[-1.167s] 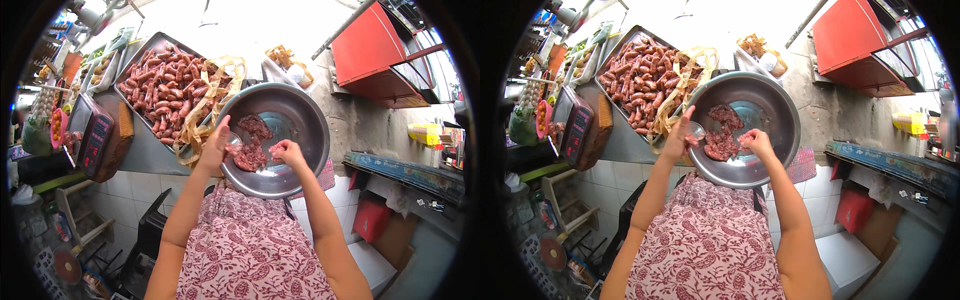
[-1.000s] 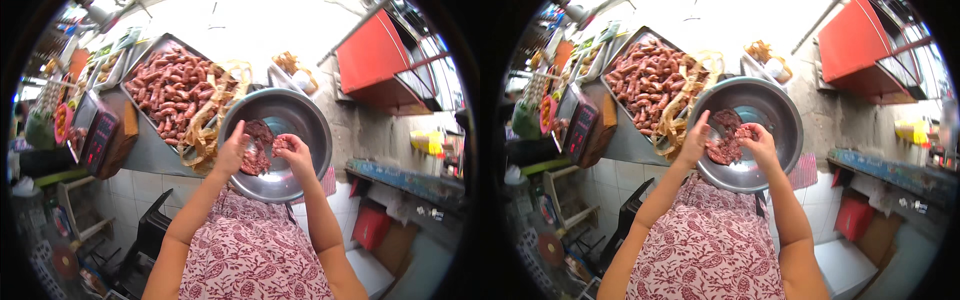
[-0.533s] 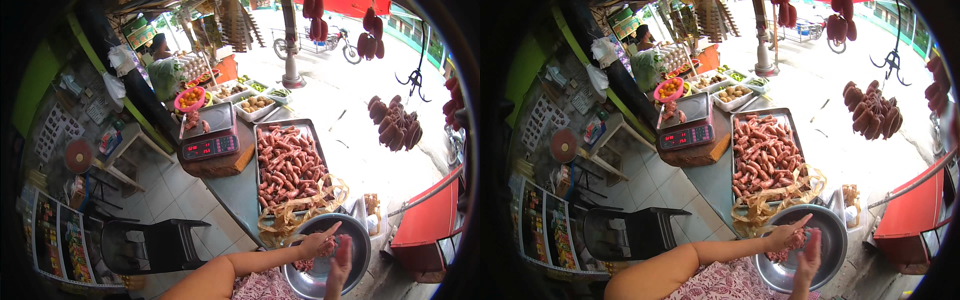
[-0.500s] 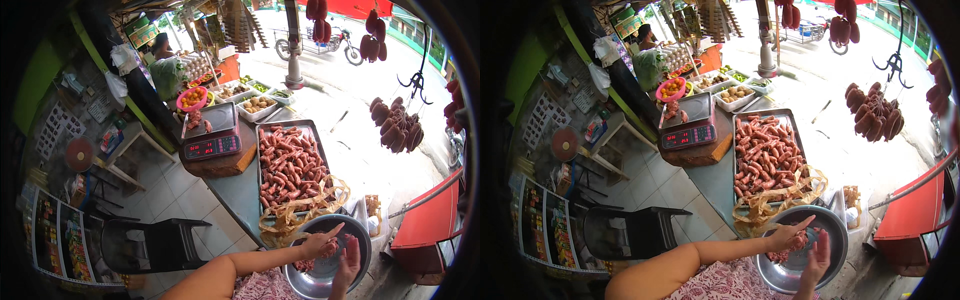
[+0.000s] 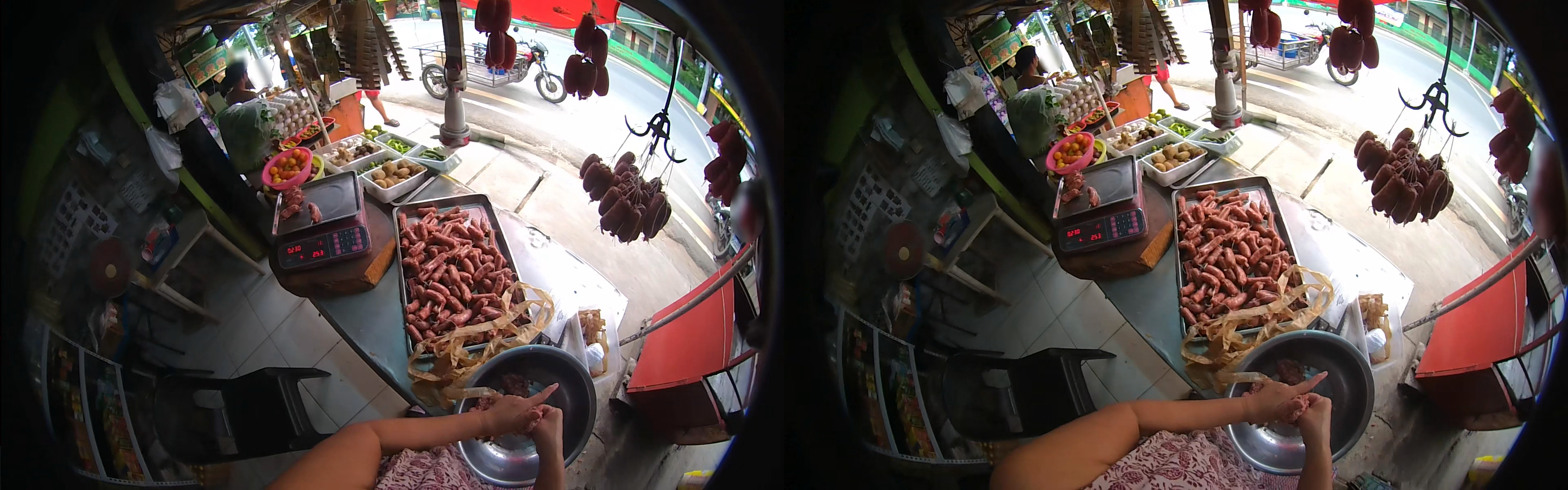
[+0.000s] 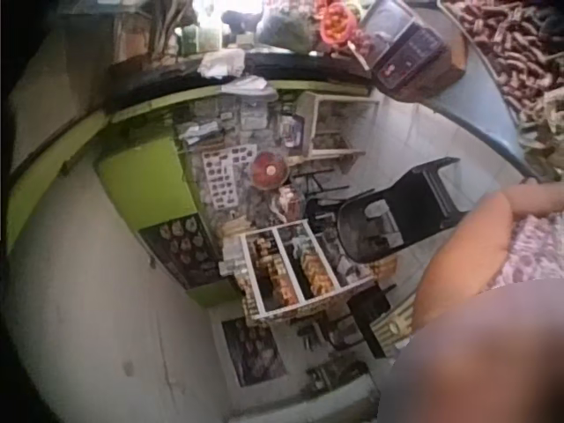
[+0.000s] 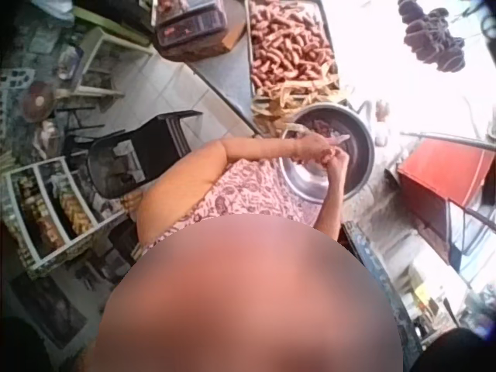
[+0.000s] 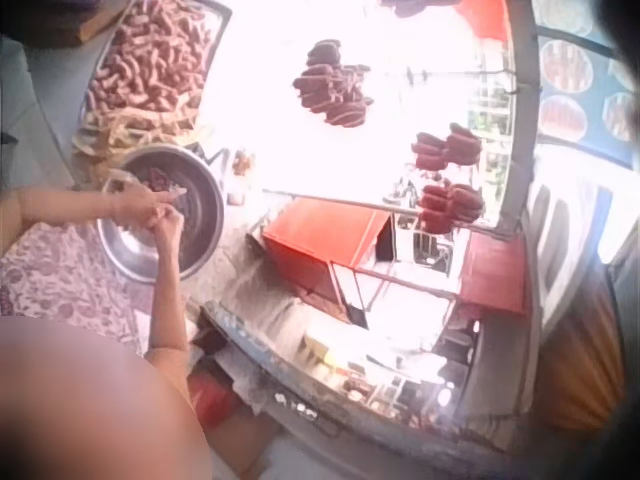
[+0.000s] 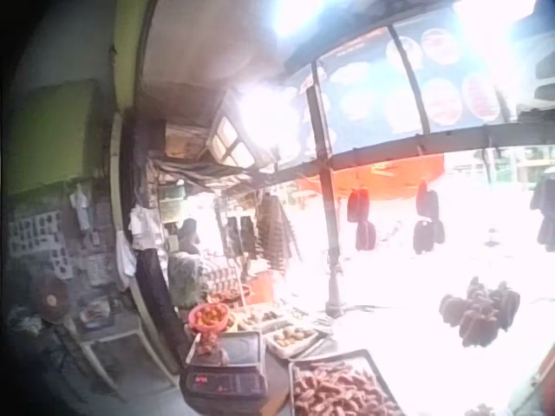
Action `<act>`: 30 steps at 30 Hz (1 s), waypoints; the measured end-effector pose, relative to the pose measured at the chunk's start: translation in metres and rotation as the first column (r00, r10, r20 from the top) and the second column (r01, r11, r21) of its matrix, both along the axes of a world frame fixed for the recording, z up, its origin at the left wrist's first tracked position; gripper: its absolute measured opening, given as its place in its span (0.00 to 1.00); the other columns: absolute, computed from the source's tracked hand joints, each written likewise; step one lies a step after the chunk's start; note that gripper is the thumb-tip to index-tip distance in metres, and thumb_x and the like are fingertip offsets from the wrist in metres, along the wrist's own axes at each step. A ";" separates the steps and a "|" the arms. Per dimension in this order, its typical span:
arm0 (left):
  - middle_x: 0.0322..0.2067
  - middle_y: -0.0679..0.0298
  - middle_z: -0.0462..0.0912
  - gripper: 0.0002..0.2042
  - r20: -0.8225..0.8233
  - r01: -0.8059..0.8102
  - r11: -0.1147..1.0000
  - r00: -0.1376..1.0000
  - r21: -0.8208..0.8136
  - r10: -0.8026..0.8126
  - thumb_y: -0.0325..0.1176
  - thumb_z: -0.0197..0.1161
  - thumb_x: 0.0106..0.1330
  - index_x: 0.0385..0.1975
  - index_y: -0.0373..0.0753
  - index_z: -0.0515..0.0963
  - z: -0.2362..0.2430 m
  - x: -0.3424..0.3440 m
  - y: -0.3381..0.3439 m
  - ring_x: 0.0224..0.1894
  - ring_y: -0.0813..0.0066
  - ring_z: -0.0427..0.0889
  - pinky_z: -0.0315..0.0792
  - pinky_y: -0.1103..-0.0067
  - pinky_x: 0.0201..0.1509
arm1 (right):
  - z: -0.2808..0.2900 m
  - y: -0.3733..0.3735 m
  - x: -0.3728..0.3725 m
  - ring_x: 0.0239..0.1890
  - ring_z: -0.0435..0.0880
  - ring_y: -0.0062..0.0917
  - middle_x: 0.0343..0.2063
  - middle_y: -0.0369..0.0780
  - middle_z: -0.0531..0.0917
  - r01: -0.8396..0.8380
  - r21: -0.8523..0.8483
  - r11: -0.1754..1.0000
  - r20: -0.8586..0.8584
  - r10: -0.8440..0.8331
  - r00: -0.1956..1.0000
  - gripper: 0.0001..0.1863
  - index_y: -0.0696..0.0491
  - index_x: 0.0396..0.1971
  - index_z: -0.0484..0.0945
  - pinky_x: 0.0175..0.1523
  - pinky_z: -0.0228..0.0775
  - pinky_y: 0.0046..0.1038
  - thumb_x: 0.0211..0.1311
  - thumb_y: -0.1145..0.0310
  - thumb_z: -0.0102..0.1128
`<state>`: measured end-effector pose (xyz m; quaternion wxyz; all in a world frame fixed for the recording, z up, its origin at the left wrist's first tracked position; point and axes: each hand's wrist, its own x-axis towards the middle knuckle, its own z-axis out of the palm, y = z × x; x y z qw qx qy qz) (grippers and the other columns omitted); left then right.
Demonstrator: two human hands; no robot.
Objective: The person removes the casing from cooked sausages by hand, placing the meat into a metal bowl. They then retrieve a plastic bag of sausages from a chest freezer and continue removing casings from additional sausages.
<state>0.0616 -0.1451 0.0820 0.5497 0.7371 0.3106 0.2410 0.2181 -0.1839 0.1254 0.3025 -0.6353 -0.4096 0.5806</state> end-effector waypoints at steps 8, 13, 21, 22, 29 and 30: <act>0.22 0.61 0.83 0.51 0.103 0.041 0.998 0.994 0.052 -0.046 0.77 0.33 0.60 0.74 0.44 0.39 0.003 -0.005 -0.001 0.24 0.61 0.84 0.75 0.70 0.30 | 0.022 -0.002 0.017 0.18 0.79 0.19 0.18 0.39 0.82 -0.033 -0.057 0.998 -0.156 0.023 0.987 0.06 0.62 0.25 0.79 0.24 0.70 0.21 0.59 0.76 0.62; 0.24 0.60 0.84 0.44 0.041 -0.077 0.975 0.997 0.209 0.069 0.70 0.35 0.67 0.75 0.46 0.40 -0.005 0.005 -0.003 0.25 0.59 0.85 0.76 0.69 0.32 | -0.002 0.000 -0.015 0.16 0.76 0.17 0.15 0.36 0.78 0.058 0.172 0.983 0.091 -0.075 0.993 0.05 0.61 0.19 0.76 0.19 0.65 0.21 0.52 0.80 0.58; 0.20 0.62 0.83 0.40 0.159 0.002 0.995 0.987 -0.104 0.015 0.63 0.36 0.72 0.74 0.42 0.38 0.007 0.001 -0.002 0.25 0.63 0.85 0.77 0.71 0.32 | 0.042 0.000 0.025 0.29 0.83 0.22 0.27 0.39 0.84 -0.147 -0.120 0.982 -0.371 0.093 0.924 0.07 0.64 0.35 0.80 0.38 0.75 0.22 0.56 0.81 0.62; 0.20 0.62 0.83 0.40 0.152 -0.025 0.999 0.988 -0.025 0.029 0.64 0.35 0.71 0.74 0.42 0.39 0.008 0.002 -0.003 0.24 0.63 0.85 0.77 0.70 0.32 | 0.041 -0.005 0.024 0.27 0.82 0.22 0.26 0.39 0.84 -0.114 -0.100 0.988 -0.385 0.067 0.920 0.07 0.63 0.34 0.80 0.36 0.75 0.22 0.55 0.81 0.63; 0.21 0.61 0.83 0.44 -0.036 -0.033 0.989 0.999 0.146 0.039 0.71 0.31 0.67 0.74 0.43 0.44 0.003 0.011 -0.004 0.24 0.60 0.85 0.75 0.69 0.29 | 0.005 -0.004 -0.003 0.18 0.79 0.18 0.18 0.36 0.81 0.139 0.030 0.990 0.020 -0.140 0.990 0.05 0.60 0.20 0.77 0.22 0.69 0.20 0.53 0.78 0.63; 0.21 0.61 0.84 0.43 -0.041 -0.041 0.988 0.998 0.148 0.048 0.69 0.31 0.68 0.74 0.43 0.44 0.003 0.012 -0.003 0.24 0.59 0.85 0.75 0.69 0.28 | 0.004 -0.002 -0.005 0.18 0.79 0.18 0.18 0.36 0.81 0.086 0.094 0.992 0.028 -0.089 0.996 0.05 0.60 0.21 0.78 0.22 0.69 0.21 0.54 0.77 0.63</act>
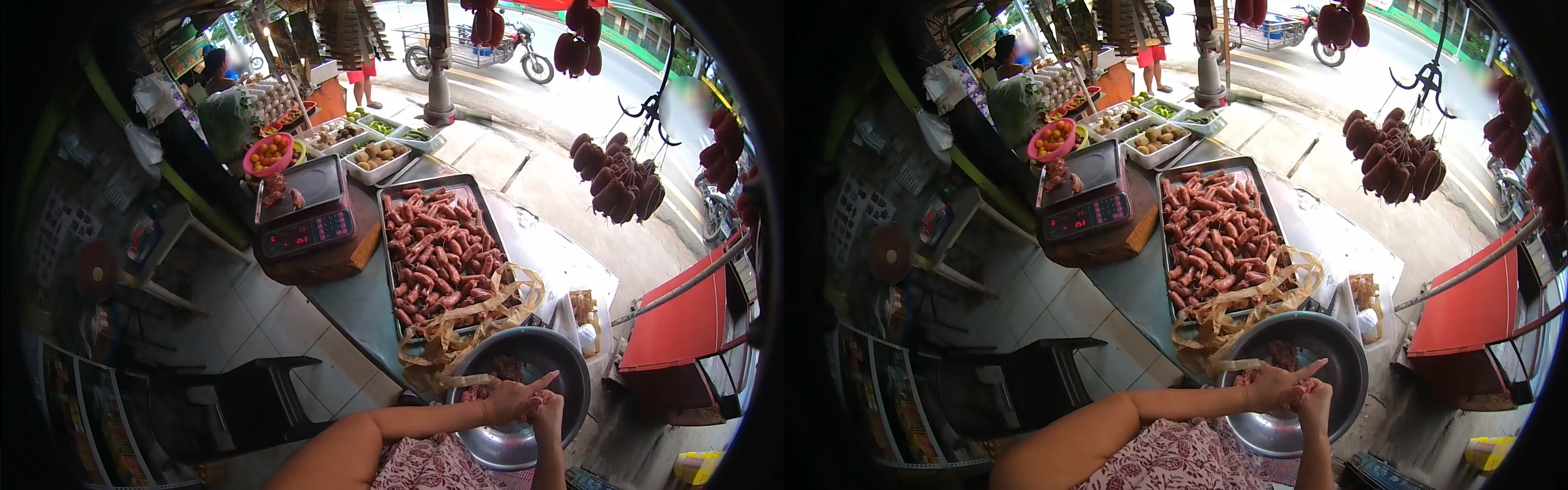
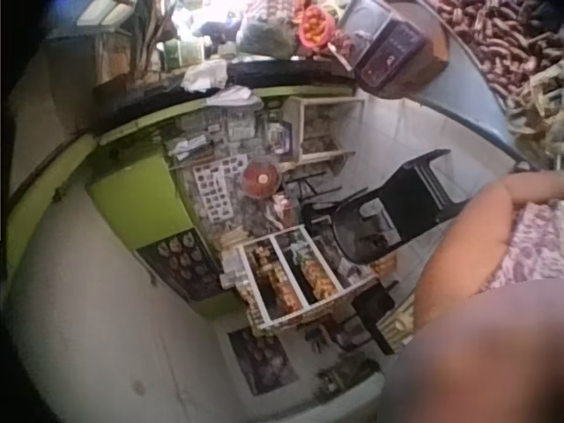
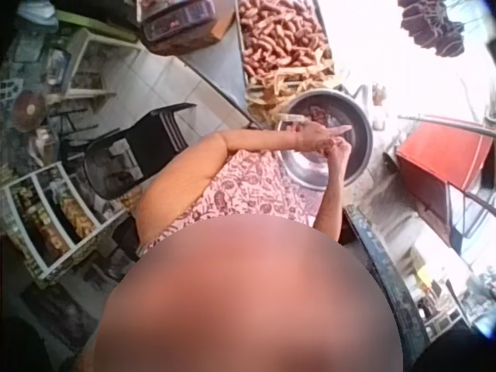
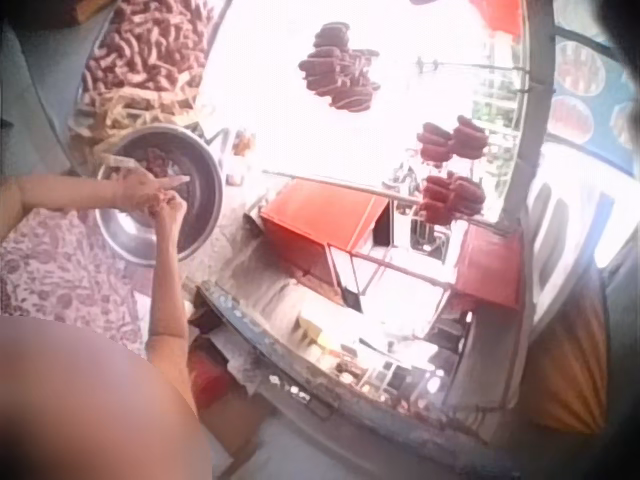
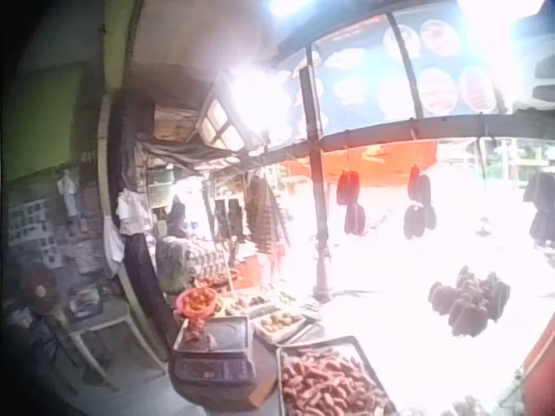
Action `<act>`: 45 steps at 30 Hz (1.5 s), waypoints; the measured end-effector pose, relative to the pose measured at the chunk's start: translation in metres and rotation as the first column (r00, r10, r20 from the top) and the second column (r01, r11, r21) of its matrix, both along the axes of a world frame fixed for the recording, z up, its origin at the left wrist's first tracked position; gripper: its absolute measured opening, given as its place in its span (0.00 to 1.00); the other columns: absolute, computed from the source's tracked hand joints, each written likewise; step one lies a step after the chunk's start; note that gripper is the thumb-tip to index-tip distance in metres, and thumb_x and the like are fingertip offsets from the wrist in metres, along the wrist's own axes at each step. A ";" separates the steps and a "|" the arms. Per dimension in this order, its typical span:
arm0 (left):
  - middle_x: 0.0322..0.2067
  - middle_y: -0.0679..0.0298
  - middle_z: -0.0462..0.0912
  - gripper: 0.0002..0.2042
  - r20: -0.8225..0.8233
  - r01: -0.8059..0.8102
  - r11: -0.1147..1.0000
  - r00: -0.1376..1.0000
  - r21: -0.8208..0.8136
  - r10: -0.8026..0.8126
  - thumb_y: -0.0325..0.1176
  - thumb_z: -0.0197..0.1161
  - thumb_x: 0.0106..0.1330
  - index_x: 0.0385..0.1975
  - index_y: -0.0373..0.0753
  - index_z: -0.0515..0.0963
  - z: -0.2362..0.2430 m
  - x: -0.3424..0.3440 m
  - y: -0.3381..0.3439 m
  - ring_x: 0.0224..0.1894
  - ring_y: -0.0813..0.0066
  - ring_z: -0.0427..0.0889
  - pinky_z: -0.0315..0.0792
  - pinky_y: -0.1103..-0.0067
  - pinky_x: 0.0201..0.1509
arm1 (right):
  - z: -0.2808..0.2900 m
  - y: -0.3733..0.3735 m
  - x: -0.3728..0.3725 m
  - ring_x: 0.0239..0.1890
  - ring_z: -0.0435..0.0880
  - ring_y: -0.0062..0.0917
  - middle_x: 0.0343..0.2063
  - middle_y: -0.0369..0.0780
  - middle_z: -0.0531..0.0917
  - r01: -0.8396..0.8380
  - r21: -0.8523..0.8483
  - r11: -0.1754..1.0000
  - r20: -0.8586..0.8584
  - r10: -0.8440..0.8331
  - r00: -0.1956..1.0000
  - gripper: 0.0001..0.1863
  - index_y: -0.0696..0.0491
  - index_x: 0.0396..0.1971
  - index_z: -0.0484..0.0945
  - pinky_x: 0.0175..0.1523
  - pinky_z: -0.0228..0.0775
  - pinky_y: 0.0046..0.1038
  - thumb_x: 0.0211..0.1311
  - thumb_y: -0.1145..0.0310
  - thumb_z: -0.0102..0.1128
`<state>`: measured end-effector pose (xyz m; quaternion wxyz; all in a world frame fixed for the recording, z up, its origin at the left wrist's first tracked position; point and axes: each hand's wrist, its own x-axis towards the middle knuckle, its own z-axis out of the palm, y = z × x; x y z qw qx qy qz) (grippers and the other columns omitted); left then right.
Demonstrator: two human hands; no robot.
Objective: The person removes the casing from cooked sausages by hand, placing the meat into a metal bowl. They then retrieve a plastic bag of sausages from a chest freezer and continue removing casings from additional sausages.
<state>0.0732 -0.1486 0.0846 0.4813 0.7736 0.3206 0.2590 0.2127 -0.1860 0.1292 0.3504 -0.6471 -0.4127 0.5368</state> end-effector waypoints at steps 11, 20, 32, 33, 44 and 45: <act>0.21 0.62 0.83 0.49 0.025 0.030 1.000 0.999 -0.002 -0.030 0.75 0.30 0.63 0.73 0.39 0.44 0.000 -0.005 0.001 0.26 0.59 0.85 0.77 0.67 0.32 | 0.025 0.001 0.030 0.19 0.78 0.17 0.19 0.37 0.82 -0.168 -0.133 0.977 -0.154 0.147 0.977 0.03 0.60 0.25 0.80 0.25 0.68 0.20 0.57 0.79 0.63; 0.20 0.66 0.83 0.36 0.044 0.053 0.996 0.998 -0.075 -0.050 0.58 0.34 0.73 0.74 0.43 0.42 0.008 -0.008 0.002 0.24 0.62 0.84 0.72 0.62 0.31 | 0.022 0.007 0.018 0.24 0.79 0.15 0.21 0.34 0.80 -0.199 -0.252 0.947 -0.020 0.201 0.979 0.02 0.61 0.28 0.79 0.29 0.71 0.21 0.54 0.80 0.61; 0.16 0.67 0.81 0.42 -0.037 -0.092 0.981 0.994 0.172 0.099 0.69 0.29 0.68 0.73 0.41 0.48 -0.006 0.009 0.000 0.22 0.65 0.83 0.63 0.60 0.34 | -0.011 0.002 0.006 0.17 0.76 0.17 0.15 0.37 0.78 0.079 0.007 0.997 0.069 -0.080 0.994 0.09 0.59 0.18 0.74 0.22 0.67 0.22 0.57 0.78 0.55; 0.15 0.68 0.81 0.40 -0.064 -0.094 0.975 0.992 0.200 0.108 0.66 0.31 0.70 0.73 0.41 0.48 -0.006 0.010 0.001 0.22 0.66 0.83 0.63 0.60 0.36 | -0.009 0.003 0.008 0.18 0.76 0.16 0.15 0.36 0.77 0.002 0.062 0.998 0.107 -0.009 0.994 0.08 0.60 0.20 0.75 0.22 0.67 0.22 0.58 0.78 0.54; 0.21 0.59 0.83 0.42 -0.147 -0.110 0.978 0.980 0.177 0.137 0.69 0.37 0.67 0.73 0.45 0.48 0.002 0.020 -0.018 0.24 0.58 0.84 0.43 0.23 0.41 | 0.009 -0.007 0.038 0.20 0.75 0.13 0.20 0.32 0.79 -0.027 -0.182 0.983 -0.113 0.007 0.994 0.02 0.59 0.27 0.78 0.24 0.65 0.18 0.57 0.77 0.61; 0.20 0.57 0.82 0.40 -0.228 -0.097 0.980 0.964 0.173 0.136 0.65 0.40 0.68 0.73 0.42 0.49 0.005 0.021 -0.021 0.24 0.56 0.84 0.55 0.30 0.44 | 0.004 -0.008 0.034 0.19 0.74 0.13 0.20 0.32 0.78 -0.011 -0.188 0.982 -0.051 0.001 0.999 0.01 0.58 0.26 0.78 0.23 0.64 0.18 0.55 0.78 0.60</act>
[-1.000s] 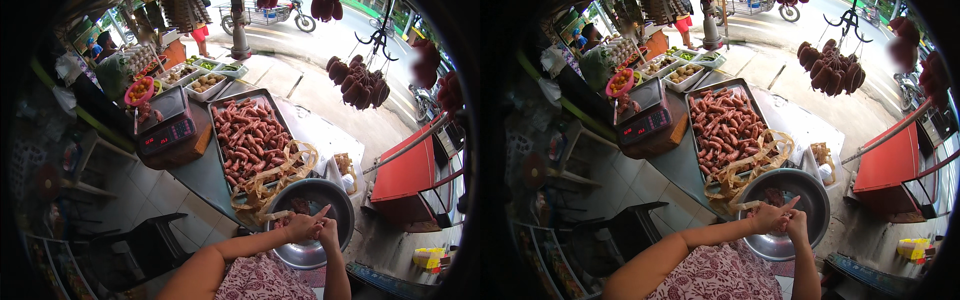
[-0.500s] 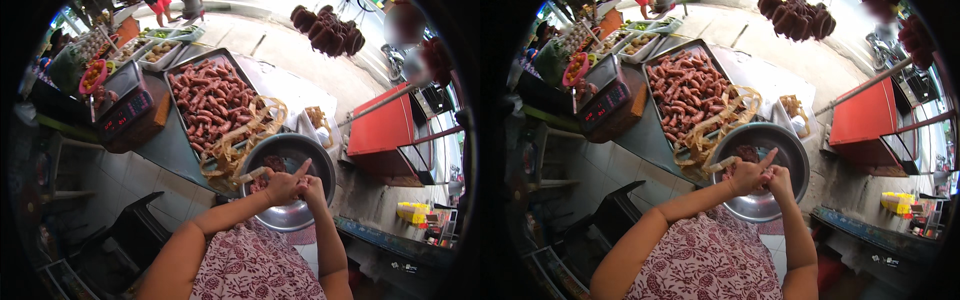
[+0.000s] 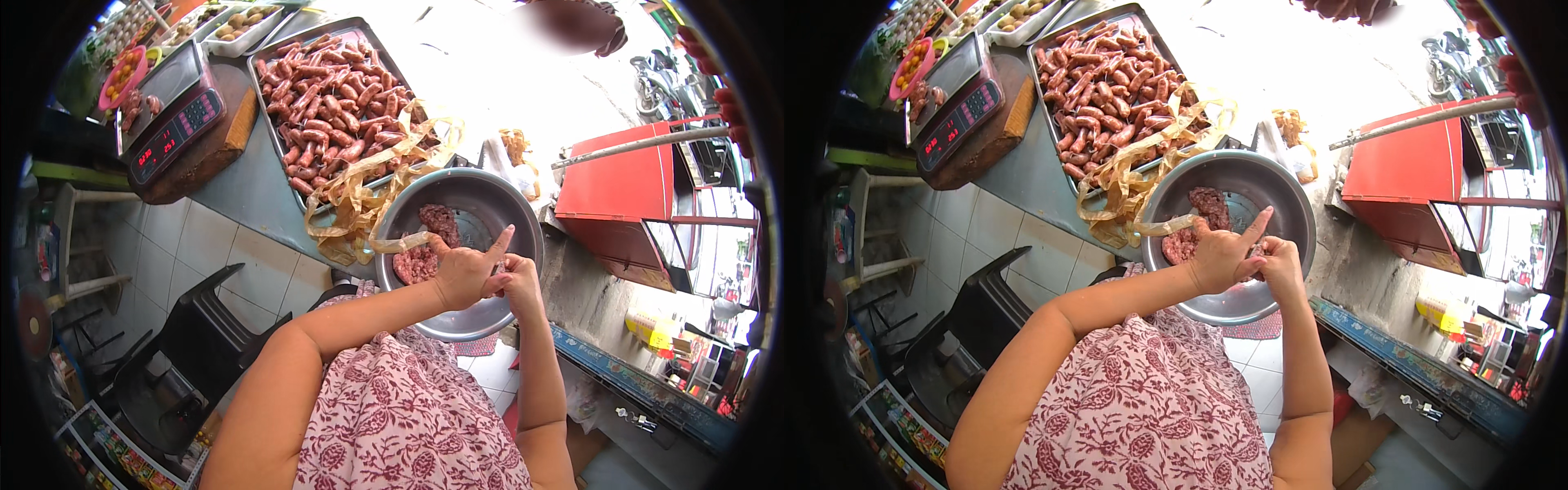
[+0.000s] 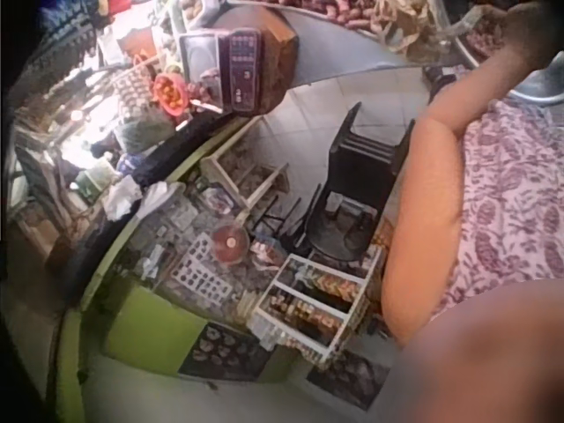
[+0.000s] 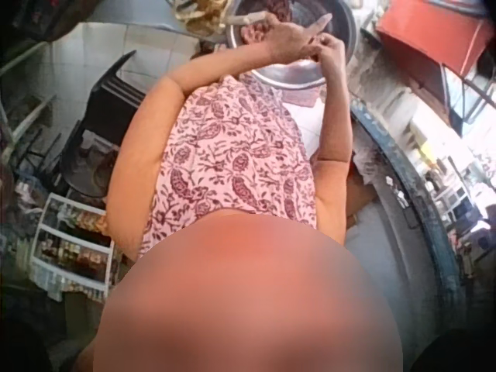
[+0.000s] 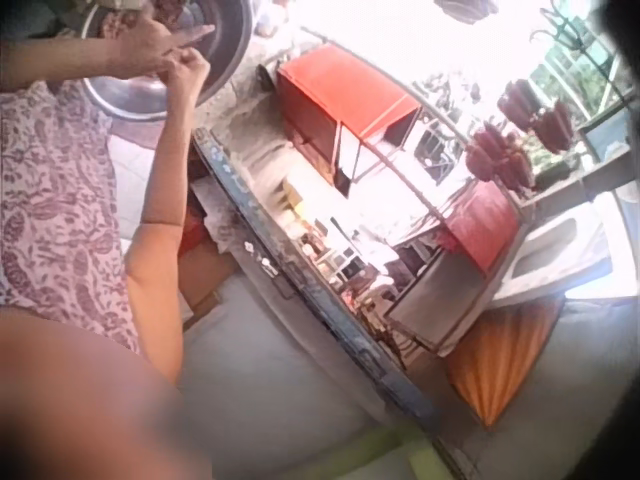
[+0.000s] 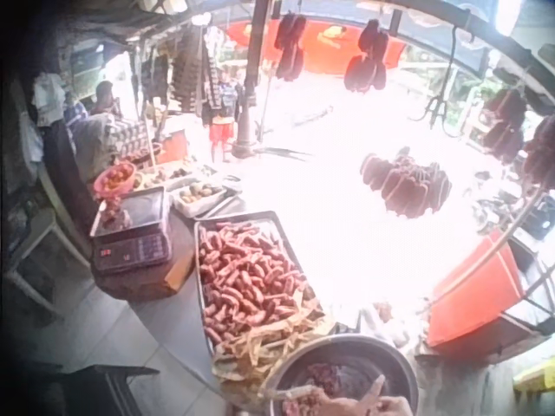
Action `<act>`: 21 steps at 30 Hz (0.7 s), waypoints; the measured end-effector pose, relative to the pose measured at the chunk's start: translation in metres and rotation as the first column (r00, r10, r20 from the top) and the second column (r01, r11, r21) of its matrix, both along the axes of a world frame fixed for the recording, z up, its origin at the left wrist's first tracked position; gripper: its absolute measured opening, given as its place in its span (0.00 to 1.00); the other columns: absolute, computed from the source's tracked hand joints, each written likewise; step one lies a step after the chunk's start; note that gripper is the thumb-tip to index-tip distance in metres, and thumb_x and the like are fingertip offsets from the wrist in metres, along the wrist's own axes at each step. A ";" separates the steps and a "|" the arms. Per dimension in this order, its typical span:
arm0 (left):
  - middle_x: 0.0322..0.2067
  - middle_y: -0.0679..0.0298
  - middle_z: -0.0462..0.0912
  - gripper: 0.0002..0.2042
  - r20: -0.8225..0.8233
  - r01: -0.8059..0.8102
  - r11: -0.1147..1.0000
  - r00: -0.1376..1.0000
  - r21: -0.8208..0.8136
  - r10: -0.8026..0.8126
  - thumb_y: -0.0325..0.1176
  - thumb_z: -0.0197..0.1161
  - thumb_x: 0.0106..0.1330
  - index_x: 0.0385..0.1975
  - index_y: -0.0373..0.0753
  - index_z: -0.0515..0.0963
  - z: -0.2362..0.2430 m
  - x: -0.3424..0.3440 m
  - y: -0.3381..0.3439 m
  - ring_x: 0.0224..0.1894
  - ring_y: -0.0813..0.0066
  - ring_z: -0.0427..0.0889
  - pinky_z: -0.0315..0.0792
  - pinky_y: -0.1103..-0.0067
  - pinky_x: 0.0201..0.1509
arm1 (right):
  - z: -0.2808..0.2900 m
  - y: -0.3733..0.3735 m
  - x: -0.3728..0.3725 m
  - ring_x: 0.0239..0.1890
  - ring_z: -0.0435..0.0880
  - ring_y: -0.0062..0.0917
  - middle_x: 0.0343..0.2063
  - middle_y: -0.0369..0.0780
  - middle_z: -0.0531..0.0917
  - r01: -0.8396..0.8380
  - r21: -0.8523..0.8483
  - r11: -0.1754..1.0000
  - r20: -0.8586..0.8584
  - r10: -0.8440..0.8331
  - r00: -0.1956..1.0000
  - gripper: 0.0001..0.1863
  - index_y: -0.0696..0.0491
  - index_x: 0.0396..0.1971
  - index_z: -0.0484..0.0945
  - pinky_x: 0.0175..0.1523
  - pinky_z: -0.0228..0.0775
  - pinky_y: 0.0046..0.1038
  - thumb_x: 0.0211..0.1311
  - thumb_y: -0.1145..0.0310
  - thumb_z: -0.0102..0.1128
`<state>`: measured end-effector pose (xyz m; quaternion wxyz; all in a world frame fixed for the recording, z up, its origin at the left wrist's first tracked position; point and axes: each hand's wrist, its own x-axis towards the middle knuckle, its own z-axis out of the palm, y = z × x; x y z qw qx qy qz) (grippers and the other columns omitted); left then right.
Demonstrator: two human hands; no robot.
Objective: The person removes the casing from cooked sausages by hand, placing the meat into a metal bowl. They then retrieve a plastic bag of sausages from a chest freezer and continue removing casings from additional sausages.
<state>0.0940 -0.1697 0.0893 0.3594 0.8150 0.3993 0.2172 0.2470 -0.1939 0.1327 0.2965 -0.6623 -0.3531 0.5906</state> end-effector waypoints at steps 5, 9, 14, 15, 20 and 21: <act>0.15 0.59 0.78 0.39 0.109 -0.050 0.995 0.992 -0.090 0.059 0.66 0.37 0.69 0.73 0.44 0.51 0.007 0.005 -0.001 0.18 0.59 0.80 0.53 0.36 0.38 | 0.011 0.004 -0.004 0.20 0.74 0.13 0.20 0.33 0.78 -0.034 -0.031 0.999 0.093 0.036 0.995 0.01 0.58 0.26 0.77 0.24 0.64 0.18 0.51 0.79 0.59; 0.15 0.58 0.79 0.40 0.245 -0.076 0.987 0.963 -0.140 0.109 0.66 0.38 0.68 0.72 0.44 0.52 0.009 0.003 0.003 0.20 0.57 0.81 0.52 0.33 0.39 | 0.042 0.009 0.012 0.27 0.78 0.16 0.27 0.36 0.80 -0.093 -0.147 0.985 -0.218 0.059 0.974 0.03 0.58 0.29 0.76 0.33 0.70 0.19 0.54 0.77 0.60; 0.18 0.53 0.81 0.43 0.071 -0.055 0.998 0.996 -0.039 0.057 0.65 0.45 0.67 0.71 0.35 0.53 0.022 0.003 -0.001 0.22 0.53 0.83 0.75 0.60 0.38 | 0.024 0.002 0.008 0.21 0.76 0.17 0.22 0.34 0.78 -0.037 -0.084 0.996 -0.092 0.029 0.995 0.02 0.57 0.27 0.76 0.26 0.67 0.19 0.53 0.79 0.59; 0.17 0.53 0.81 0.43 0.055 -0.029 0.997 0.998 -0.077 0.033 0.66 0.45 0.67 0.70 0.35 0.54 0.025 0.004 -0.001 0.22 0.54 0.83 0.75 0.60 0.38 | 0.018 0.002 0.007 0.19 0.75 0.17 0.20 0.34 0.77 0.017 -0.112 0.994 -0.014 -0.018 1.000 0.02 0.56 0.26 0.76 0.23 0.66 0.19 0.53 0.79 0.59; 0.17 0.55 0.81 0.41 0.014 -0.040 0.996 0.999 -0.076 0.041 0.64 0.45 0.67 0.70 0.37 0.56 0.035 0.003 -0.001 0.23 0.54 0.83 0.74 0.56 0.42 | 0.008 0.006 0.000 0.18 0.74 0.14 0.19 0.33 0.78 0.004 -0.045 0.999 0.208 0.006 0.978 0.03 0.57 0.23 0.74 0.20 0.64 0.20 0.52 0.81 0.55; 0.17 0.55 0.81 0.41 0.000 -0.044 0.996 0.999 -0.083 0.045 0.64 0.46 0.67 0.70 0.38 0.56 0.036 0.005 -0.001 0.23 0.54 0.83 0.72 0.53 0.44 | 0.014 0.006 0.003 0.19 0.75 0.14 0.20 0.34 0.78 -0.065 -0.025 0.998 0.112 0.067 0.991 0.03 0.57 0.25 0.74 0.22 0.66 0.19 0.53 0.81 0.56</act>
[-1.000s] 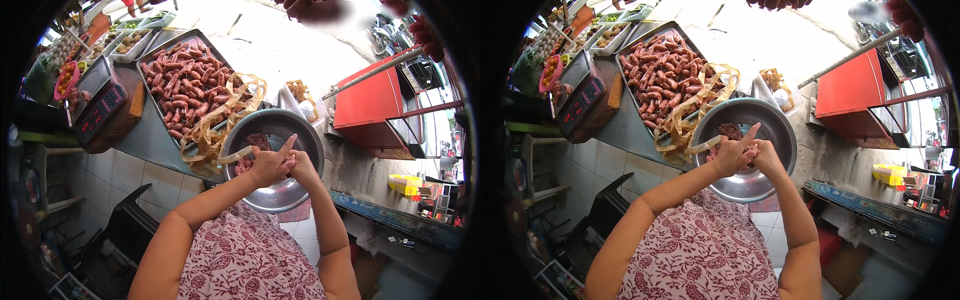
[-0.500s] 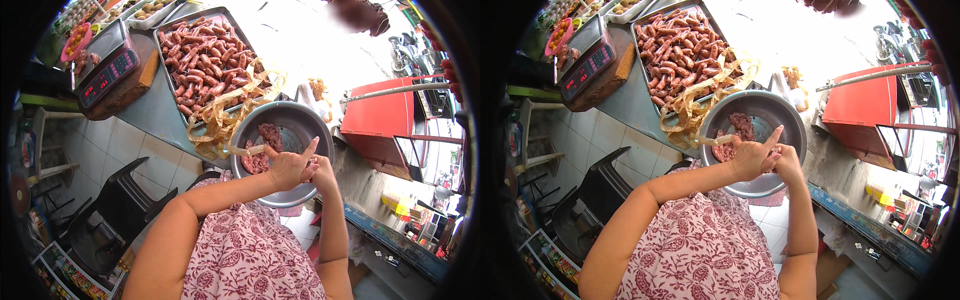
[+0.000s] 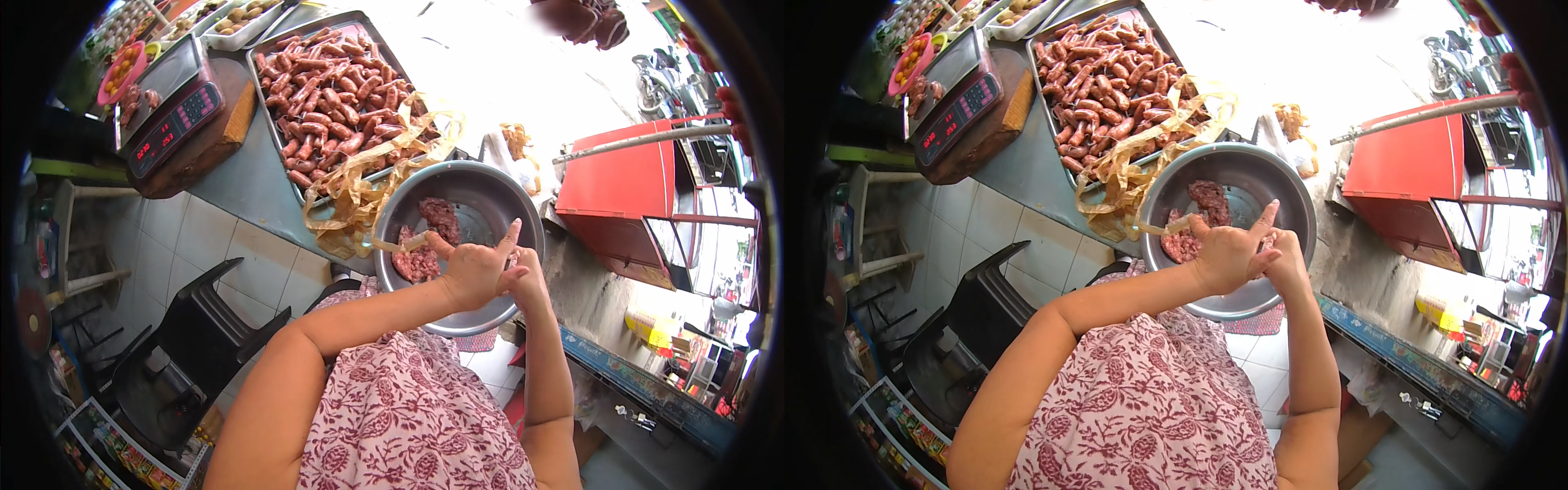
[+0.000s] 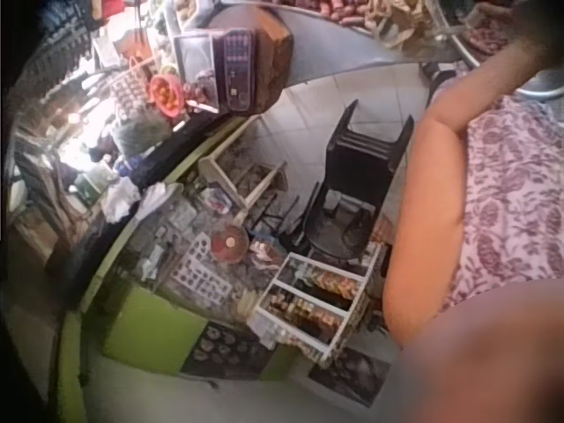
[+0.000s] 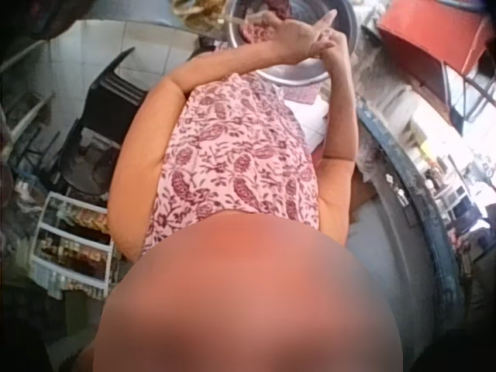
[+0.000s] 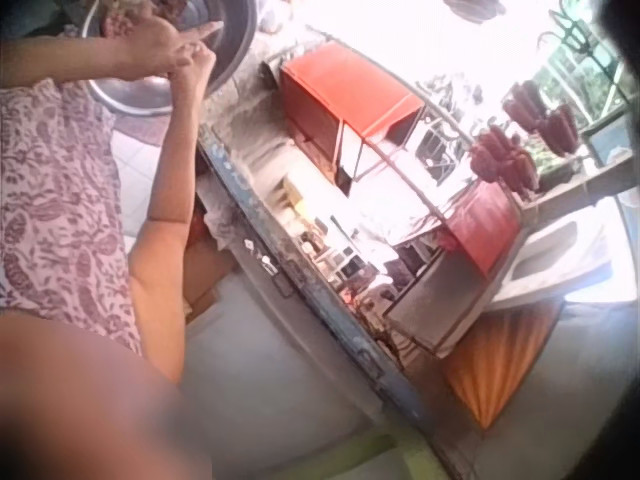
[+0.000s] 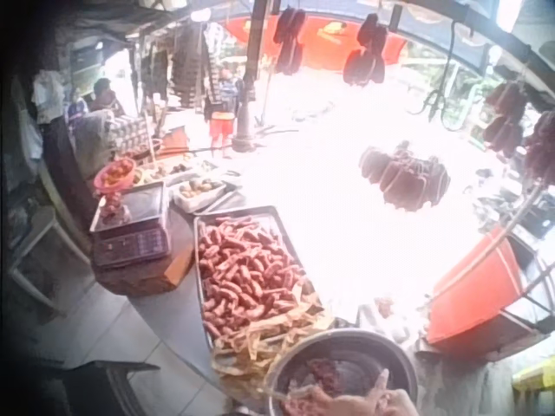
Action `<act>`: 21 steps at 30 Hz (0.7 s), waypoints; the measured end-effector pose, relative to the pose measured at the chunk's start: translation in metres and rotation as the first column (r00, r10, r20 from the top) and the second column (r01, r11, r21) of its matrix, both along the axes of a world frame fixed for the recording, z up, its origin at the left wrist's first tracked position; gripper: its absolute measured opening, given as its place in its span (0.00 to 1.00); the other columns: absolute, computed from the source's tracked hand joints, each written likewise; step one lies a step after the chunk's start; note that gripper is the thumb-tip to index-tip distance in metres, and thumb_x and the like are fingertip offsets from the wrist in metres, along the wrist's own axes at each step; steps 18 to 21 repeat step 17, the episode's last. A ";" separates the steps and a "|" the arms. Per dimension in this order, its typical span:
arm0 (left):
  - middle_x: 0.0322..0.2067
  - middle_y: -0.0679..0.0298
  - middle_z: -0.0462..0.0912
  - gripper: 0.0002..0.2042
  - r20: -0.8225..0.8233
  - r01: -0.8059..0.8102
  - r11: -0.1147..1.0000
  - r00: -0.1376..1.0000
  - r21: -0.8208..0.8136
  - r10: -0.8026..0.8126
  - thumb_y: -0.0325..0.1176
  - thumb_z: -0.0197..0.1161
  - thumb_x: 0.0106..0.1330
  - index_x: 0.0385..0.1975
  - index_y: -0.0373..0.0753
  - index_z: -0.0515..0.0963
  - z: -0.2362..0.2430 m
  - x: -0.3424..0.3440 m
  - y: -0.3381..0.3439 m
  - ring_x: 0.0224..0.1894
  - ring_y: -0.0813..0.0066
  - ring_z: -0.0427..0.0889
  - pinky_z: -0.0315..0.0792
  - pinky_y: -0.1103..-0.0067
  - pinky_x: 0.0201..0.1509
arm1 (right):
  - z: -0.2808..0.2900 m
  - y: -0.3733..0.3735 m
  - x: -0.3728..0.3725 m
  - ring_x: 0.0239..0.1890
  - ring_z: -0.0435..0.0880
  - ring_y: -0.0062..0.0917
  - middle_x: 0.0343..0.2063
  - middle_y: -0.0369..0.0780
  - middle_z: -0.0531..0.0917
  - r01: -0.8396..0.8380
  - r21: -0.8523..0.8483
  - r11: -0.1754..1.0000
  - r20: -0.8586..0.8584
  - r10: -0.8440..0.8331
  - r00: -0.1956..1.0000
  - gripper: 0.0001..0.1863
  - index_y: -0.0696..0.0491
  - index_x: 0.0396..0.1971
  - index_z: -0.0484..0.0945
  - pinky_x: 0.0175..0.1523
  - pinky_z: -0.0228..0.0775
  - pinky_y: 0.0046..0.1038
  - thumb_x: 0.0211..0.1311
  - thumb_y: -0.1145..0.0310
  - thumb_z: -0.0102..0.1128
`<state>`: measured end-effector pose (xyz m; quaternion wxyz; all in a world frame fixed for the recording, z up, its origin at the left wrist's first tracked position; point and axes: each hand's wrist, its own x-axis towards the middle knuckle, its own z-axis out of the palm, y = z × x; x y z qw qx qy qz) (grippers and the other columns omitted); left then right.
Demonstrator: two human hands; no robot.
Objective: The person removes the casing from cooked sausages by hand, placing the meat into a metal bowl. They then retrieve a plastic bag of sausages from a chest freezer and continue removing casings from additional sausages.
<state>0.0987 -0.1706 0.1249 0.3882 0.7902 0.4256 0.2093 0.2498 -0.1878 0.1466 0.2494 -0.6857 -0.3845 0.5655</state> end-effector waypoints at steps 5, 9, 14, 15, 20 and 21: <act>0.20 0.60 0.83 0.41 0.088 0.026 0.994 0.996 0.107 -0.035 0.65 0.46 0.66 0.72 0.43 0.52 -0.015 -0.003 0.003 0.25 0.58 0.84 0.46 0.29 0.48 | 0.032 -0.001 0.018 0.23 0.78 0.14 0.24 0.33 0.80 -0.059 -0.091 0.994 -0.334 0.025 0.942 0.05 0.60 0.35 0.78 0.32 0.73 0.18 0.62 0.75 0.61; 0.23 0.63 0.83 0.46 0.159 0.092 0.979 0.980 0.181 -0.122 0.72 0.34 0.64 0.74 0.43 0.47 -0.030 -0.008 -0.001 0.25 0.60 0.83 0.50 0.38 0.43 | 0.020 -0.004 0.011 0.21 0.76 0.13 0.21 0.31 0.79 -0.035 -0.082 0.996 -0.154 0.022 0.988 0.04 0.60 0.31 0.80 0.28 0.69 0.18 0.59 0.75 0.61; 0.25 0.65 0.84 0.46 0.145 0.098 0.959 0.979 0.267 -0.141 0.75 0.29 0.63 0.74 0.49 0.46 -0.037 -0.010 -0.002 0.22 0.61 0.82 0.54 0.50 0.43 | -0.005 -0.013 -0.006 0.18 0.72 0.13 0.16 0.32 0.78 -0.061 0.092 0.994 0.103 0.051 0.993 0.04 0.59 0.25 0.82 0.22 0.63 0.22 0.52 0.78 0.59; 0.25 0.64 0.84 0.45 0.117 0.140 0.965 0.979 0.223 -0.169 0.75 0.31 0.63 0.75 0.50 0.45 -0.037 -0.011 -0.002 0.24 0.61 0.83 0.52 0.45 0.47 | -0.011 -0.013 -0.008 0.18 0.73 0.13 0.16 0.33 0.78 -0.100 0.123 0.987 0.163 0.080 0.983 0.04 0.58 0.25 0.82 0.22 0.63 0.23 0.51 0.78 0.59; 0.25 0.62 0.85 0.45 0.076 0.218 0.970 0.971 0.111 -0.227 0.74 0.36 0.62 0.75 0.54 0.42 -0.038 -0.014 -0.001 0.29 0.59 0.85 0.48 0.36 0.55 | -0.014 -0.014 -0.004 0.19 0.75 0.16 0.17 0.35 0.81 -0.234 0.135 0.963 0.270 0.192 0.944 0.08 0.54 0.27 0.85 0.25 0.68 0.26 0.51 0.78 0.57; 0.25 0.62 0.85 0.45 0.076 0.218 0.970 0.971 0.111 -0.227 0.74 0.36 0.62 0.75 0.54 0.42 -0.038 -0.014 -0.001 0.29 0.59 0.85 0.48 0.36 0.55 | -0.014 -0.014 -0.004 0.19 0.75 0.16 0.17 0.35 0.81 -0.234 0.135 0.963 0.270 0.192 0.944 0.08 0.54 0.27 0.85 0.25 0.68 0.26 0.51 0.78 0.57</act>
